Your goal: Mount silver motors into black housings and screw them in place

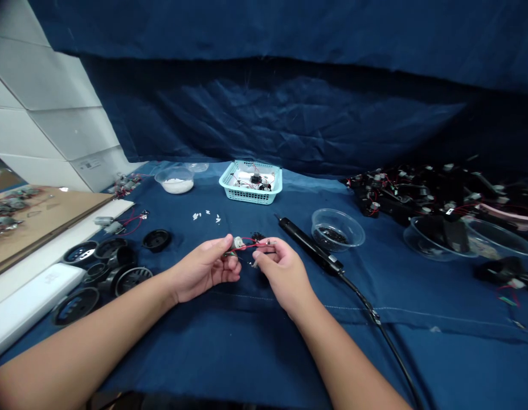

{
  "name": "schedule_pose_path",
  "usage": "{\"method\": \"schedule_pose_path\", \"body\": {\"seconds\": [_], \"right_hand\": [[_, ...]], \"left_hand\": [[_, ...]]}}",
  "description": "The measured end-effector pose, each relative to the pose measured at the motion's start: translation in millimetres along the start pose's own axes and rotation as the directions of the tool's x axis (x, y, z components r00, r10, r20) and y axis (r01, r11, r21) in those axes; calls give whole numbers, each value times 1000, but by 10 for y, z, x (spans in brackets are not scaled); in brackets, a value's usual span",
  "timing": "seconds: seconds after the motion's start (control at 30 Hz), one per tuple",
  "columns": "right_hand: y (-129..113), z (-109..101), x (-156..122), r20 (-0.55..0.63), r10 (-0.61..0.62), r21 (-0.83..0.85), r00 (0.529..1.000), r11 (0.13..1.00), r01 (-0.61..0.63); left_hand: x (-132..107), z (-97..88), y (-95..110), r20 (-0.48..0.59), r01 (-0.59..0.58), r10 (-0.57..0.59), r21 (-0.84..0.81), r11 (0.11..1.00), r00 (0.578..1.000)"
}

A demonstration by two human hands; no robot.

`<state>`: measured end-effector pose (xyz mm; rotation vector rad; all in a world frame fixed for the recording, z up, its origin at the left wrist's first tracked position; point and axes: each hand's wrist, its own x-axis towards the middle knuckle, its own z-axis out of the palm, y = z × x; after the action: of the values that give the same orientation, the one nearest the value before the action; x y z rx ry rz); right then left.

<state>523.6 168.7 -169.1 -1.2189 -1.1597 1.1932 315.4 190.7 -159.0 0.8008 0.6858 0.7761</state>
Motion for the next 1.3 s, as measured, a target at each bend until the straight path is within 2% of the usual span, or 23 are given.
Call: {"method": "schedule_pose_path", "body": {"seconds": [0.17, 0.33, 0.47, 0.7, 0.77, 0.83, 0.93, 1.0, 1.17, 1.3], "right_hand": [[-61, 96, -120, 133, -81, -35, 988, 996, 87], [-73, 73, -155, 161, -303, -248, 939, 909, 335], [-61, 61, -154, 152, -378, -225, 913, 886, 405], [-32, 71, -158, 125, -259, -188, 958, 942, 279], [-27, 74, -151, 102, -260, -197, 960, 941, 276], [-30, 78, -139, 61, -260, -206, 964, 942, 267], [-35, 82, -118, -14, -247, -197, 969, 951, 239], [-34, 80, -103, -31, -227, -176, 973, 960, 219], [-20, 71, -74, -18, -186, -114, 982, 976, 183], [-34, 78, -73, 3, -124, -16, 992, 992, 124]], "left_hand": [[-31, 27, -7, 75, 84, -83, -17, 996, 994], [-42, 39, -6, 99, 90, -96, 60, 994, 990], [-55, 33, -10, 103, 107, -117, 93, 990, 988], [-41, 49, 11, 38, 46, -50, 99, 994, 998], [-19, 48, 2, 14, 20, -22, 146, 989, 1000], [12, 35, -27, -10, -54, 58, 242, 969, 998], [56, 5, -83, 0, -181, 202, 449, 875, 979], [70, -8, -108, 23, -215, 243, 549, 808, 970], [79, -23, -94, 56, -248, 281, 651, 717, 958], [144, -96, -49, -21, -231, 367, 742, 629, 930]]}}
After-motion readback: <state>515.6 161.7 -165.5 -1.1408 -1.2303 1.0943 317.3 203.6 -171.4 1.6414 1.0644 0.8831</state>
